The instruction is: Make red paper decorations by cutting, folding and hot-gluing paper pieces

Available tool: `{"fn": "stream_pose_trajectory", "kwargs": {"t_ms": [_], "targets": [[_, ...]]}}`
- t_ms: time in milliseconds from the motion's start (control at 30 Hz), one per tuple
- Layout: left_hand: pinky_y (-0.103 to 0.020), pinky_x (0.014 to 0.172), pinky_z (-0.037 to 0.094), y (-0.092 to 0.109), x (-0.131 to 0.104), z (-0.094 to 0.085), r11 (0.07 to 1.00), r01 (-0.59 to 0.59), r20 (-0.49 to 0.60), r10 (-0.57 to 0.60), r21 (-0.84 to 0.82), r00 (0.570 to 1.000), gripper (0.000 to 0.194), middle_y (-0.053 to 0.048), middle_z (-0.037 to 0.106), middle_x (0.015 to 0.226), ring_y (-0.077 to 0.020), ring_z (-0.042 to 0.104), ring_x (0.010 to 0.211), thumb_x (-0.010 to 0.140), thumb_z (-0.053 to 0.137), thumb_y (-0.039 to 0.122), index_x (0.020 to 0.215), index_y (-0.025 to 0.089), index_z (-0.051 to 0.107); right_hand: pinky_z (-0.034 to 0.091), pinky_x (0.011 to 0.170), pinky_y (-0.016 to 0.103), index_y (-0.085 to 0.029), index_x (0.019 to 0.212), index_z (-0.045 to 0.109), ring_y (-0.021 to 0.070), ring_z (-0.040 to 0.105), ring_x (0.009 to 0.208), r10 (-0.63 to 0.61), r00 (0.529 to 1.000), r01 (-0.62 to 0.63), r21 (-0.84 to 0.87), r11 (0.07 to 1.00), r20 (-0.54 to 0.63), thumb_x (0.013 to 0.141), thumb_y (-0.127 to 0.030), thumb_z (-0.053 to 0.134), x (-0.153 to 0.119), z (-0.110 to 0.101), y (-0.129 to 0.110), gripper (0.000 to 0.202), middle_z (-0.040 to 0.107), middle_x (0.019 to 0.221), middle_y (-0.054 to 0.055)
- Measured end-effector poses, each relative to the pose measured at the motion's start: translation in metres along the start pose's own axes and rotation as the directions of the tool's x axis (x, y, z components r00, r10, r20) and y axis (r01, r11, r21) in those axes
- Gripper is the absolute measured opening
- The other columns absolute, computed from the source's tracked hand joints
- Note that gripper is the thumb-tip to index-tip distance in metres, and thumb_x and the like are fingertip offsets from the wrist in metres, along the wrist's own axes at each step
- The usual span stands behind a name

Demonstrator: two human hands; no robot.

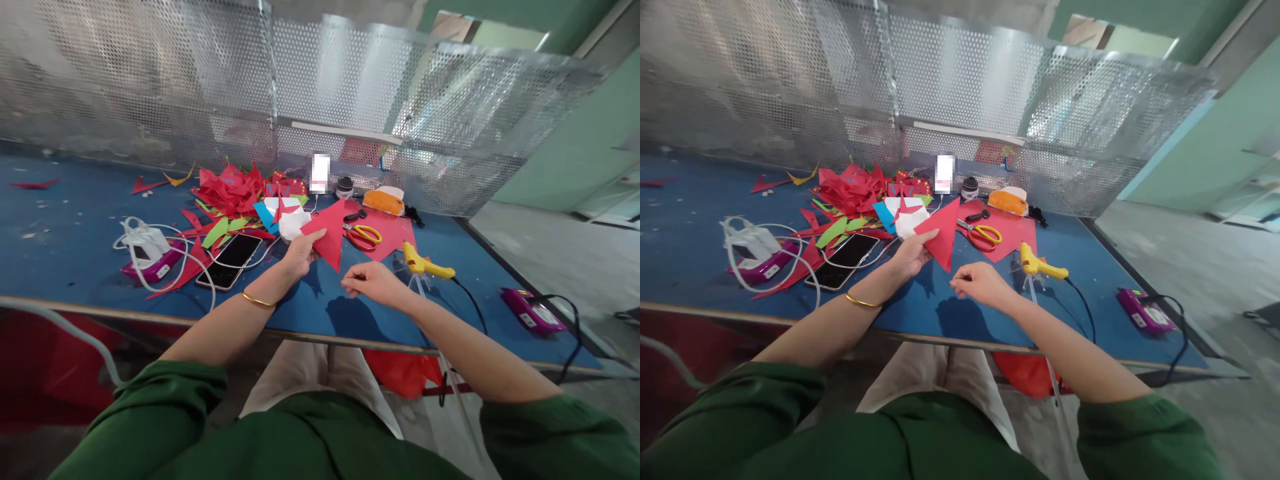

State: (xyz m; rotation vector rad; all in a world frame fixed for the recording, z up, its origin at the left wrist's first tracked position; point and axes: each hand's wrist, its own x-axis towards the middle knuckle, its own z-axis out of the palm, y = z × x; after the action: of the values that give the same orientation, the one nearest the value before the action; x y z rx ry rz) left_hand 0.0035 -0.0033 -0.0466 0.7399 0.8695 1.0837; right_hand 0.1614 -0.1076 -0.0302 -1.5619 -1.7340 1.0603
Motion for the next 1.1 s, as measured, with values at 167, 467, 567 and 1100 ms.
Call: {"fn": "stream_pose_trajectory", "kwargs": {"t_ms": [167, 467, 567, 1100], "targets": [[-0.022, 0.058, 0.054, 0.002, -0.001, 0.002, 0.996, 0.044, 0.057, -0.049, 0.083, 0.997, 0.018, -0.004, 0.076, 0.078, -0.0143, 0.069, 0.063, 0.079, 0.072, 0.018, 0.096, 0.014, 0.069, 0.049, 0.069, 0.028, -0.021, 0.082, 0.070, 0.0170, 0.067, 0.070, -0.241, 0.960, 0.162, -0.420, 0.893, -0.143, 0.086, -0.032, 0.061, -0.016, -0.035, 0.003, 0.015, 0.073, 0.075, 0.001], [-0.026, 0.060, 0.054, 0.008, -0.014, 0.001, 0.940, 0.107, 0.281, -0.203, 0.324, 0.938, 0.019, -0.010, 0.076, 0.076, -0.0178, 0.068, 0.061, 0.063, 0.081, 0.012, 0.081, 0.011, 0.074, 0.034, 0.110, 0.048, -0.018, 0.139, 0.054, 0.0324, 0.041, 0.136, -0.583, 0.796, 0.116, -0.904, 0.412, -0.164, 0.093, -0.024, 0.054, -0.002, -0.047, 0.016, 0.046, 0.052, 0.144, 0.017], [-0.027, 0.064, 0.056, 0.010, -0.015, -0.001, 0.924, 0.115, 0.319, -0.240, 0.364, 0.917, 0.019, -0.009, 0.076, 0.079, -0.0179, 0.069, 0.065, 0.066, 0.078, 0.014, 0.085, 0.013, 0.074, 0.031, 0.109, 0.047, -0.020, 0.130, 0.062, 0.0308, 0.042, 0.134, -0.607, 0.772, 0.079, -0.919, 0.386, -0.189, 0.099, -0.024, 0.044, 0.000, -0.046, 0.021, 0.036, 0.056, 0.140, 0.015], [-0.026, 0.061, 0.052, -0.013, -0.024, 0.009, 0.920, 0.001, 0.305, -0.131, 0.392, 0.943, 0.037, -0.010, 0.075, 0.101, -0.0195, 0.070, 0.076, 0.064, 0.087, 0.034, 0.094, 0.019, 0.074, 0.038, 0.064, 0.031, -0.021, 0.073, 0.069, 0.0240, 0.065, 0.079, -0.057, 0.891, -0.284, -0.650, 0.705, -0.451, 0.085, -0.034, 0.062, -0.007, -0.022, 0.015, 0.019, 0.075, 0.082, 0.009]]}}
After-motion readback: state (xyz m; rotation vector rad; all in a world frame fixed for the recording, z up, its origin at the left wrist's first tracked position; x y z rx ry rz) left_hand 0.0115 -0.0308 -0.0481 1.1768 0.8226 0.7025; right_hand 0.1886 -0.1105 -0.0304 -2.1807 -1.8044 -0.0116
